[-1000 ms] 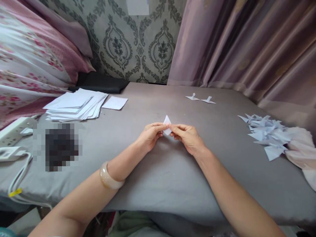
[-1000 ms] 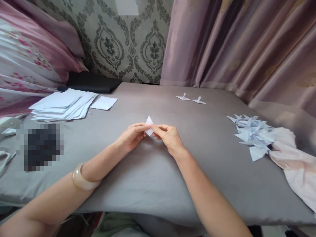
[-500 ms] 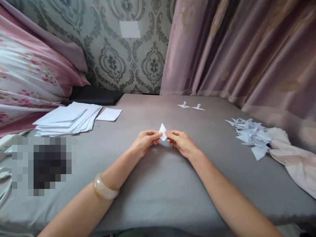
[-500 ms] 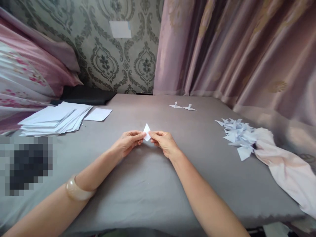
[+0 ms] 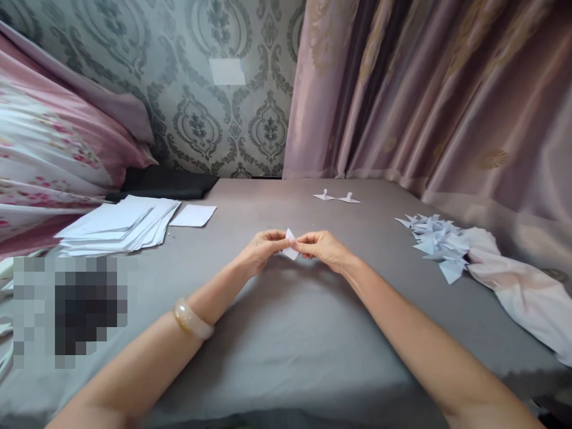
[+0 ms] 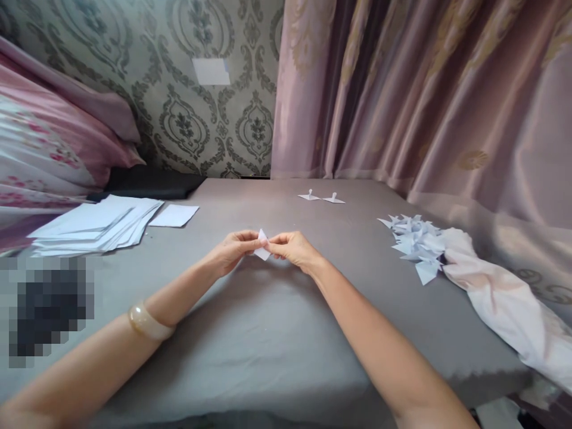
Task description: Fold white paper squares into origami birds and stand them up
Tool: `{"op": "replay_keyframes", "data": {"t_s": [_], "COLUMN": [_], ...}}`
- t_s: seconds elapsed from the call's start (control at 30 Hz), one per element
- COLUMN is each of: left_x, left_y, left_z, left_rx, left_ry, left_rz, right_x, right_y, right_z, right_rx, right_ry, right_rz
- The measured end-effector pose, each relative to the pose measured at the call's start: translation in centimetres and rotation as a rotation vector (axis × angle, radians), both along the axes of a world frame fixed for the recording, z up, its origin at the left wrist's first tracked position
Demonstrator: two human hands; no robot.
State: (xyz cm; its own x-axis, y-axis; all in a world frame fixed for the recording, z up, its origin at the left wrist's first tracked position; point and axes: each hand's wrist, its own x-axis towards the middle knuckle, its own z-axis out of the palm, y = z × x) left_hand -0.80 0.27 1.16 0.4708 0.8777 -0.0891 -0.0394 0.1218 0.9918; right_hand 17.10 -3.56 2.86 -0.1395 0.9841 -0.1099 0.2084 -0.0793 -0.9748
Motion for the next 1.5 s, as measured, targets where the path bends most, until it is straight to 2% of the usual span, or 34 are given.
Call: {"op": "replay_keyframes", "data": {"t_s": [0.07,0.17,0.27,0.4,0.57,0.7,1.0,1.07,1.13,1.2,1.27,1.37,1.43,1.5], "left_x": [-0.1,-0.1,-0.2,-0.6,-0.9,-0.6,-0.4,-0.2,-0.1,-0.1,-0.2,-0.6,-0.8,-0.9], "left_y": [-0.1,-0.2,0.1,0.7,0.7,1.1,2.6,2.9,3.2,3.6,3.9,4.1,4.0,3.8], "left_z": [0.0,-0.1,-0.5,-0.6,0.1,-0.2,-0.8,-1.0,-1.3,-1.5,-1.4,-1.4,-1.5,-1.8], "left_rx": [-0.023,-0.14,-0.233,-0.254,-0.139,-0.067,0.067,0.192,0.416,0.721,1.076,1.506,1.663,1.729], "left_ry": [-0.005,-0.044,-0.079,-0.074,0.075,0.147,0.207,0.204,0.255,0.457,0.629,0.806,0.882,0.94], "left_rz": [0.017,0.061,0.045,0.025,-0.051,-0.047,-0.133,-0.118,-0.062,0.03,0.071,-0.007,-0.079,-0.165], "right_x": [0.0,0.0,-0.2,-0.3,0.1,0.5,1.0,0.9,0.8,0.7,0.7,0.7,0.8,0.8], "right_y": [0.1,0.3,0.6,0.9,1.3,1.6,2.3,2.8,3.4,3.9,4.1,3.9,3.5,3.1], "right_z": [-0.2,-0.6,-1.0,-1.3,-1.6,-1.9,-1.6,-2.1,-2.7,-3.2,-3.5,-3.8,-4.1,-4.4], "right_rx": [-0.015,-0.052,-0.101,-0.123,-0.108,-0.12,0.022,0.084,0.181,0.325,0.518,0.719,0.78,0.803], "right_ry": [-0.004,0.024,0.074,0.087,0.125,0.162,0.019,0.012,0.01,-0.055,-0.254,-0.614,-0.816,-0.937], "right_rz": [0.031,0.08,0.108,0.079,-0.046,-0.126,-0.036,-0.061,-0.094,-0.106,-0.096,-0.033,0.024,0.083]}}
